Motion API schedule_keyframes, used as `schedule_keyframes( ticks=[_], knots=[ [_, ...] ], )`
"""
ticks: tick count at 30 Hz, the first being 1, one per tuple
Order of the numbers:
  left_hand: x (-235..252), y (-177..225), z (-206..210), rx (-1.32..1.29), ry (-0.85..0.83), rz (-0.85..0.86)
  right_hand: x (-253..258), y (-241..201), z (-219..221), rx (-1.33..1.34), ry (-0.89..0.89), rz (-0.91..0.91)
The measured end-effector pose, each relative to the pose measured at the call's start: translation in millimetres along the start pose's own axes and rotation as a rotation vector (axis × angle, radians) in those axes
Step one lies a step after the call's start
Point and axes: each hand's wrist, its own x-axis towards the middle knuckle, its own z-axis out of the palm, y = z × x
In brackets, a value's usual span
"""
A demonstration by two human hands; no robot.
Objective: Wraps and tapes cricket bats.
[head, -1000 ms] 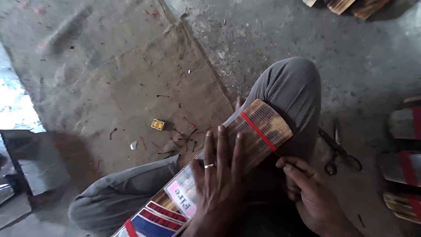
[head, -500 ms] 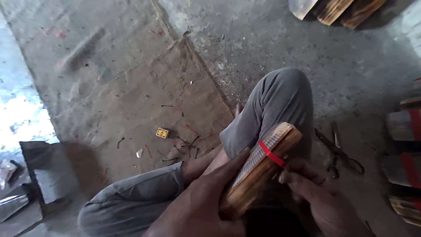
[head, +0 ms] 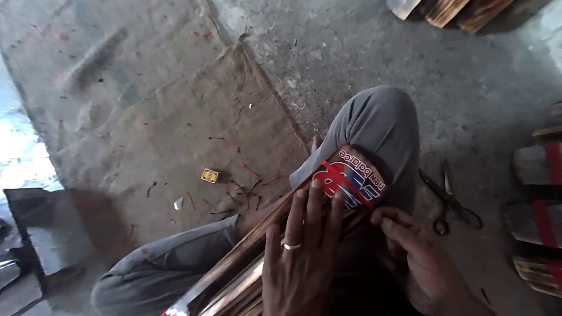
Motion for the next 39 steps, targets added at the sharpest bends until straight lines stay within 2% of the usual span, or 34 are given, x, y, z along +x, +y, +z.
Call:
schedule_keyframes(
  ticks=[9, 15, 18, 24, 27, 29, 31, 33, 35, 36, 39],
  knots=[
    [9.8, 0.0, -2.3, -0.005, -0.023, 0.021, -9.0, 25.9, -13.6, 0.279, -0.029, 0.109],
    [16.5, -8.1, -8.6, -0.112, -0.038, 0.021, -6.7, 26.5, -12.3, 0.318, -0.051, 0.095],
    [28.2, -25.2, -26.2, -0.274, -0.096, 0.036, -6.5, 19.6, -6.1, 0.214, -0.128, 0.041],
    [45.7, -74.1, -49.4, -0.924, -0.488, 0.13, -8.1, -10.1, 23.2, 0.106, -0.296, -0.182],
    [50.0, -80.5, -42.9, -1.223, -0.624, 0.123, -8.4, -16.5, 30.7, 0.027, -0.273, -0.236],
    [52.5, -84.3, -33.1, -1.28, -0.64, 0.123, -1.4, -12.7, 30.5, -0.031, -0.214, -0.244],
    [50.8, -87.8, -32.5, -1.191, -0.523, 0.076, 9.1, -9.0, 29.1, -0.073, -0.162, -0.234],
    [43.6, -82.8, -40.1, -0.871, -0.279, -0.002, 19.2, -9.2, 29.8, -0.118, -0.133, -0.197],
    [27.4, -60.9, -30.7, -0.491, -0.04, -0.063, 23.9, -8.7, 31.8, -0.164, -0.12, -0.139],
    [17.4, -46.8, -19.2, -0.361, -0.005, -0.072, 24.9, -6.5, 32.2, -0.178, -0.107, -0.122],
    [-3.4, -14.3, 20.3, -0.137, -0.061, -0.085, 19.2, 3.8, 24.8, -0.191, -0.058, -0.129]
  ],
)
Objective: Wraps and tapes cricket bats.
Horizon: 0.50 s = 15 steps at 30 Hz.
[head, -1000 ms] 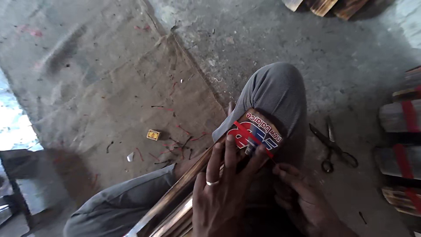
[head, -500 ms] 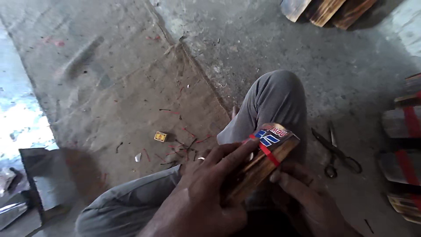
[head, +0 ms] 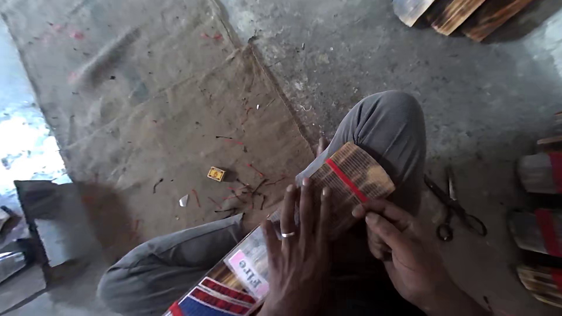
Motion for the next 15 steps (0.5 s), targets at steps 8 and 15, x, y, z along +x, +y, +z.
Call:
schedule_keyframes(
  ticks=[8, 15],
  knots=[
    [7.3, -5.9, -2.0, -0.038, -0.019, 0.004, -31.0, 25.1, -33.9, 0.058, 0.124, 0.067],
    [22.2, -35.8, -57.1, -0.438, -0.396, -0.004, -21.8, -7.6, -17.8, 0.045, -0.067, -0.07]
  ],
)
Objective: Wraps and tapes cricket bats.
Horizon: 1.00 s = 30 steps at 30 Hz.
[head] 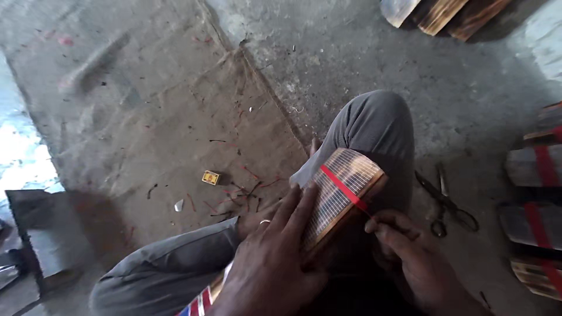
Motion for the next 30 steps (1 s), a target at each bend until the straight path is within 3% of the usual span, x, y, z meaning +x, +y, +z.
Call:
schedule_keyframes(
  ticks=[4, 7, 9, 11, 13, 15, 19, 30],
  knots=[
    [-4.7, -6.3, -37.9, -0.484, -0.436, -0.011, 4.8, -19.5, 12.7, 0.072, -0.114, -0.073],
    [-1.8, -17.1, -38.7, -0.678, -0.578, 0.024, 6.0, -21.9, 15.3, 0.211, -0.177, -0.025],
    [0.2, -27.6, -30.6, -0.695, -0.472, 0.023, 10.7, -16.8, 13.5, 0.248, -0.132, 0.059],
    [-4.3, -30.5, -28.2, -0.544, -0.159, 0.034, 18.6, -10.9, 12.1, 0.24, -0.065, 0.124],
    [-9.7, -14.7, -19.7, -0.158, 0.18, 0.073, 24.7, -9.1, 12.2, 0.211, -0.021, 0.16],
    [-13.4, 13.0, 5.6, 0.207, 0.329, 0.103, 25.7, -8.9, 14.3, 0.183, 0.015, 0.2],
    [-2.5, 27.9, 56.3, 0.558, 0.42, 0.047, 14.2, -1.5, 7.8, 0.13, 0.126, 0.218],
    [6.9, 28.9, 53.1, 0.571, 0.376, 0.089, -15.4, 32.7, -13.3, 0.405, 0.144, 0.272]
  ],
)
